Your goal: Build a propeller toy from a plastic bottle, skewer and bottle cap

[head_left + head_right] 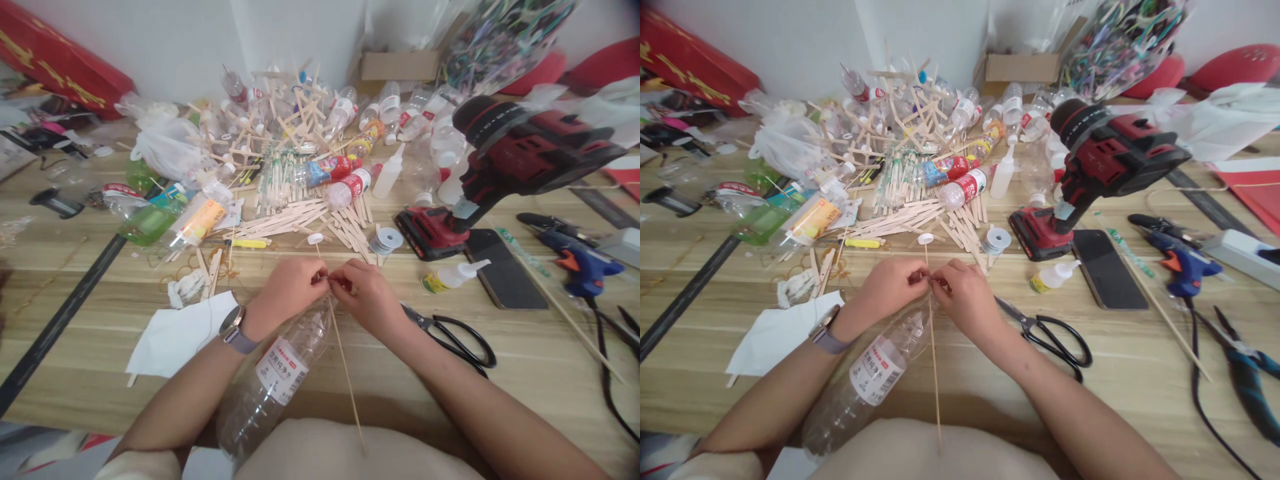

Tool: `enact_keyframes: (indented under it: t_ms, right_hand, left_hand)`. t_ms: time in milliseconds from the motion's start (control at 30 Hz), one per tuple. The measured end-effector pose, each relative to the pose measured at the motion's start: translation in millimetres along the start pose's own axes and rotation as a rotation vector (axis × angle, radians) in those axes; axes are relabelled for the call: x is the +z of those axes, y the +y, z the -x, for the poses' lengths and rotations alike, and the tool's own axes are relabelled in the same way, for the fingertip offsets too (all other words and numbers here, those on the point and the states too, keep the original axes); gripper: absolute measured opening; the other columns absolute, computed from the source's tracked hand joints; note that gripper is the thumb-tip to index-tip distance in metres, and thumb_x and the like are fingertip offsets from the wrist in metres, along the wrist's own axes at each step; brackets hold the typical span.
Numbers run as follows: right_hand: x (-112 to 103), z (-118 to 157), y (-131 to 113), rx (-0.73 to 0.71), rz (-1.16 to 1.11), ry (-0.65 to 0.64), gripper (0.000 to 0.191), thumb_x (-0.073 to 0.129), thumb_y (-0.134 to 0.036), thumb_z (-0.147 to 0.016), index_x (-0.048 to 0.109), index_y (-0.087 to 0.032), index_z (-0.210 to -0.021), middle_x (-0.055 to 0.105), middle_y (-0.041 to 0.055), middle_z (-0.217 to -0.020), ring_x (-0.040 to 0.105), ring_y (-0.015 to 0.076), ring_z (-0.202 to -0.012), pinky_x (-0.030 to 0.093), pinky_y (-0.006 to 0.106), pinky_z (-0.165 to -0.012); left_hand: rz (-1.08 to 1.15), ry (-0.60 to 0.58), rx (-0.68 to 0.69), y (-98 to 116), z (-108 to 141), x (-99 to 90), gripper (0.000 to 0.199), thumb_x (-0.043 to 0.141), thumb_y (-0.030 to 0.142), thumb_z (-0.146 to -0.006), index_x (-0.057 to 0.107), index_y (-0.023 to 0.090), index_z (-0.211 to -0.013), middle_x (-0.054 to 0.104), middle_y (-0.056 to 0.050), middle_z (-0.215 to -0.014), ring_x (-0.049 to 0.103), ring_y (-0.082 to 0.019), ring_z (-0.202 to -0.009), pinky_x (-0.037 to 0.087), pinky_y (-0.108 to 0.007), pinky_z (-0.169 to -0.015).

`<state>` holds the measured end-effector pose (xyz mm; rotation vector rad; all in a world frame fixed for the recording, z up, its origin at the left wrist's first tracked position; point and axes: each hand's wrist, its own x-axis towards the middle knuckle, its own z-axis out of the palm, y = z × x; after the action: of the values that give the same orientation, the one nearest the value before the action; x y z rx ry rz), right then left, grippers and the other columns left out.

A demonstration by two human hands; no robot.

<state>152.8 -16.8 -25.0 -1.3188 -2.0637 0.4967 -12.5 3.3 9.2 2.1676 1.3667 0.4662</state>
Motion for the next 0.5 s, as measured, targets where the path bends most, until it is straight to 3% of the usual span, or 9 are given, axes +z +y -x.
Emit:
enact_keyframes:
  t_ms: [267,500]
  right_hand:
    - [-0.3,-1.0,1.1,0.067,-0.055,0.021,0.011,0.059,-0.012,-0.08,0.064,-0.018,-0.072,0.058,0.0013,-0.068,0.054,0.0152,-0.06,0.038,0.028,-0.06]
    - [-1.7,-1.8,0.2,0.071,-0.085,0.066,0.008,0.06,-0.011,-0.078,0.061,-0.019,-0.075,0.056,-0.0008,-0.065,0.053,0.0146,-0.059,0.04,0.026,-0.058]
  left_hand:
    - [0.243,-0.064,-0.044,-13.7,-6.1,-1.0,0.014,0.053,0.022,-0.074,0.066,0.016,-0.07,0.049,0.006,-0.055,0.043,-0.01,-0.054,0.03,-0.022,-0.051]
    - [0.364,-0.073,-0.092,-18.2,-8.5,3.7,0.016,0.054,0.023,-0.073,0.068,0.015,-0.073,0.054,0.005,-0.058,0.045,-0.011,-0.055,0.032,-0.022,-0.053]
